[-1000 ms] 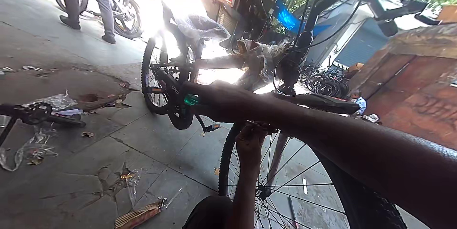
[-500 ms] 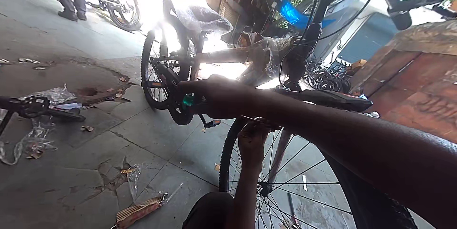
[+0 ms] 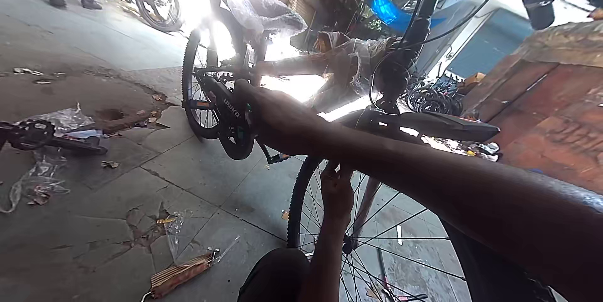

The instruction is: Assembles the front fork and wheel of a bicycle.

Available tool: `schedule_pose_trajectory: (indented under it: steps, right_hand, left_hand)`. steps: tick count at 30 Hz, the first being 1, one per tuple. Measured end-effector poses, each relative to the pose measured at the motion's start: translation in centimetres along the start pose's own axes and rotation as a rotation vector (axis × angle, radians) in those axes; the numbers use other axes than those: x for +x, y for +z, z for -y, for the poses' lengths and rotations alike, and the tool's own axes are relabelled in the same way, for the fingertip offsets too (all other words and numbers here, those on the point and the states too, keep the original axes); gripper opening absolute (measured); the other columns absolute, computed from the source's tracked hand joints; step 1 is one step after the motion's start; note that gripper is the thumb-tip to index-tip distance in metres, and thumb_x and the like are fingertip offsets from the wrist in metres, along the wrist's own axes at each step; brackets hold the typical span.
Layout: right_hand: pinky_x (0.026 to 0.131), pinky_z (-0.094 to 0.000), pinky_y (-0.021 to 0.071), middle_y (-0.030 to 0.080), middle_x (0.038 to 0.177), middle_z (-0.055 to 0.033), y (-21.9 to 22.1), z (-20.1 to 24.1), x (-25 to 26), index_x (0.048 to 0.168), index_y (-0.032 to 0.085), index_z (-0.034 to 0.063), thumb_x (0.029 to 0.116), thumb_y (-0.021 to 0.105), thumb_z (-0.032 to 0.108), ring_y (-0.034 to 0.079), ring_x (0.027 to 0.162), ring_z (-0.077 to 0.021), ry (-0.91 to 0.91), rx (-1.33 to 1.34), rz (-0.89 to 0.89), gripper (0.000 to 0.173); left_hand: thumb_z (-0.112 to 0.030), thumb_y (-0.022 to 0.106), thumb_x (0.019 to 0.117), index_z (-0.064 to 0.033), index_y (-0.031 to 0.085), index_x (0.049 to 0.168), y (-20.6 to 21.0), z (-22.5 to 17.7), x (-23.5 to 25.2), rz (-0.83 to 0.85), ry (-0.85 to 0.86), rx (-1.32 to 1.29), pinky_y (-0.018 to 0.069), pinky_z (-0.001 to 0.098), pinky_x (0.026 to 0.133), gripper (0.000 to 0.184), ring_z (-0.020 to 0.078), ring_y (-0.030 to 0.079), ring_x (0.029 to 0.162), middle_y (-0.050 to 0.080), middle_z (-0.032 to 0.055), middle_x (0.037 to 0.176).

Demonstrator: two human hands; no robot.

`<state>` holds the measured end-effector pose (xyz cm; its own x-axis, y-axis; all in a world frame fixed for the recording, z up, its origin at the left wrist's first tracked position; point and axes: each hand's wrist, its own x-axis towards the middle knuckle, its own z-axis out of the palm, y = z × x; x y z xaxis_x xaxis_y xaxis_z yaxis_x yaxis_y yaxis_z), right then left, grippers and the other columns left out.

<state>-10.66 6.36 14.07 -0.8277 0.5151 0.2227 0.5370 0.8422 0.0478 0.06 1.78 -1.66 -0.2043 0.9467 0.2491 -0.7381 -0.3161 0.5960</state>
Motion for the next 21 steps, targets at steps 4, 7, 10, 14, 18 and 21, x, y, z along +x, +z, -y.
schedule_pose_trajectory:
  steps: [4,7,10,14,18,21]
  right_hand:
    - [0.066,-0.0431,0.0541,0.064,0.088,-0.0058,0.7,-1.0,-0.2,0.121,0.059,0.0108,0.105,0.05,0.025,0.067,0.08,-0.0231,0.051,-0.005,-0.186,0.023]
    - [0.061,-0.0418,0.0515,0.06,0.08,-0.0029,0.8,-1.3,0.4,0.113,0.058,0.0135,0.1099,0.04,0.033,0.065,0.074,-0.0211,0.087,-0.013,-0.238,0.027]
    - [0.061,-0.0425,0.0521,0.06,0.081,-0.0041,1.5,-0.8,0.3,0.119,0.06,0.0133,0.1097,0.041,0.029,0.065,0.075,-0.0229,0.112,-0.047,-0.246,0.026]
    - [0.056,-0.044,0.0492,0.058,0.072,-0.005,2.1,-0.4,0.5,0.106,0.06,0.0102,0.11,0.039,0.026,0.062,0.064,-0.0225,0.044,0.135,-0.023,0.027]
    - [0.037,-0.0203,0.0343,0.043,0.056,0.0015,0.5,-1.6,2.0,0.102,0.058,0.0091,0.1106,0.038,0.031,0.04,0.04,-0.0067,0.27,0.888,0.489,0.031]
    - [0.041,-0.0245,0.0375,0.049,0.062,-0.0018,-0.6,-2.4,2.5,0.107,0.058,0.008,0.1115,0.034,0.028,0.044,0.045,-0.0098,0.253,0.661,0.29,0.032]
  left_hand:
    - [-0.023,0.056,0.1052,-0.0187,0.063,0.13,-1.2,0.6,1.0,0.123,0.011,0.18,0.0534,0.0354,0.095,0.026,0.0101,0.06,0.113,0.058,0.0003,0.135]
    - [-0.033,0.052,0.1075,-0.0267,0.059,0.132,-1.8,-0.5,0.7,0.206,-0.024,0.253,0.0539,0.0258,0.079,0.027,0.0017,0.063,0.09,0.068,-0.0067,0.109]
    - [-0.024,0.06,0.1034,-0.023,0.065,0.115,-1.7,0.0,0.3,0.122,-0.024,0.125,0.0525,0.023,0.066,0.013,0.0019,0.061,0.075,0.067,-0.0055,0.089]
    - [-0.017,0.062,0.1003,-0.0198,0.065,0.111,-1.5,-0.2,0.3,0.091,-0.03,0.085,0.0514,0.0227,0.063,0.011,0.0021,0.06,0.072,0.066,-0.0051,0.086]
    - [-0.028,0.059,0.1043,-0.0204,0.07,0.116,-0.9,-1.2,0.9,0.128,-0.023,0.079,0.0525,0.0219,0.067,0.017,0.0035,0.062,0.076,0.07,-0.0031,0.096]
    - [-0.028,0.061,0.1035,-0.0194,0.07,0.113,-0.8,-0.8,1.1,0.116,-0.028,0.065,0.0532,0.0247,0.07,0.015,0.0064,0.062,0.078,0.07,-0.001,0.097]
